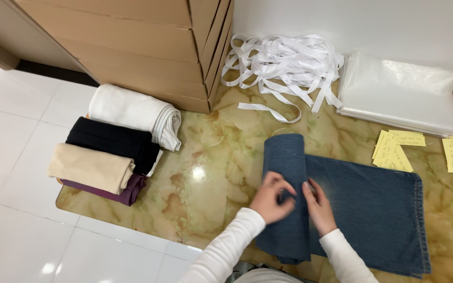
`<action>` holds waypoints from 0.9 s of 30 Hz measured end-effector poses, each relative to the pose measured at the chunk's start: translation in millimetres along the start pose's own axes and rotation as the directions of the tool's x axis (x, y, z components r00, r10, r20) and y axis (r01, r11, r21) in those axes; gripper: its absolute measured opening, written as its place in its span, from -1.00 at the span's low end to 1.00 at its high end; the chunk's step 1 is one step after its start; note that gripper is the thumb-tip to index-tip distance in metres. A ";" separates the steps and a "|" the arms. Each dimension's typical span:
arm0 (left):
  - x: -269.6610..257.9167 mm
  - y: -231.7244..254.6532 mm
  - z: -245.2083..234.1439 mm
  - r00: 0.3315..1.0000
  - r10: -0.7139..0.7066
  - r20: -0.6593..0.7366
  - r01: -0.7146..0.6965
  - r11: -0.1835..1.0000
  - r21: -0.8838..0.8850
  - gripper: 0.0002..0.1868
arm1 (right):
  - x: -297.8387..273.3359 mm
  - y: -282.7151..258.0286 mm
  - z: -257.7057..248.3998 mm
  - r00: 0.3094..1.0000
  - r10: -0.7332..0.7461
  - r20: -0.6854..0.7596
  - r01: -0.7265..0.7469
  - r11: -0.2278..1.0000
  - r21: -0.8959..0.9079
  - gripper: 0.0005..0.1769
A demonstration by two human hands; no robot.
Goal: The recorder is seen folding several items of clothing including jeans, a shirt, a polo, and a t-shirt, and then preparing packaging materials.
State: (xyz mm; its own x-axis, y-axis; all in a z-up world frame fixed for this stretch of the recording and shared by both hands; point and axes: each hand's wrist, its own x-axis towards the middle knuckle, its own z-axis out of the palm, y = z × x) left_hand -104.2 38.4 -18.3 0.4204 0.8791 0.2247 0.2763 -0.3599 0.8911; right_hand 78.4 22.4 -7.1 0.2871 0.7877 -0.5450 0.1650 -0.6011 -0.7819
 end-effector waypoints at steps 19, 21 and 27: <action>25.9 3.9 3.1 0.861 -0.493 -0.128 0.479 0.869 -0.125 0.05 | -34.6 76.8 13.8 0.886 0.350 0.304 -0.437 0.850 0.295 0.15; 31.7 5.6 -3.6 0.837 -0.528 -0.147 0.532 0.847 -0.011 0.23 | -30.9 93.8 19.6 0.889 0.357 0.286 -0.431 0.865 0.257 0.15; 43.4 2.1 -23.4 0.865 -0.496 -0.078 0.500 0.866 0.033 0.39 | -6.7 119.0 37.9 0.871 0.360 0.335 -0.400 0.915 0.058 0.21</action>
State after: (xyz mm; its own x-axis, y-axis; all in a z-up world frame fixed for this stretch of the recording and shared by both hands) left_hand -105.6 83.2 2.6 0.1591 0.9631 -0.2171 0.4780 0.1173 0.8705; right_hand 60.4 -49.3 -108.0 -0.0071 0.5148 -0.8573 -0.0191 -0.8572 -0.5146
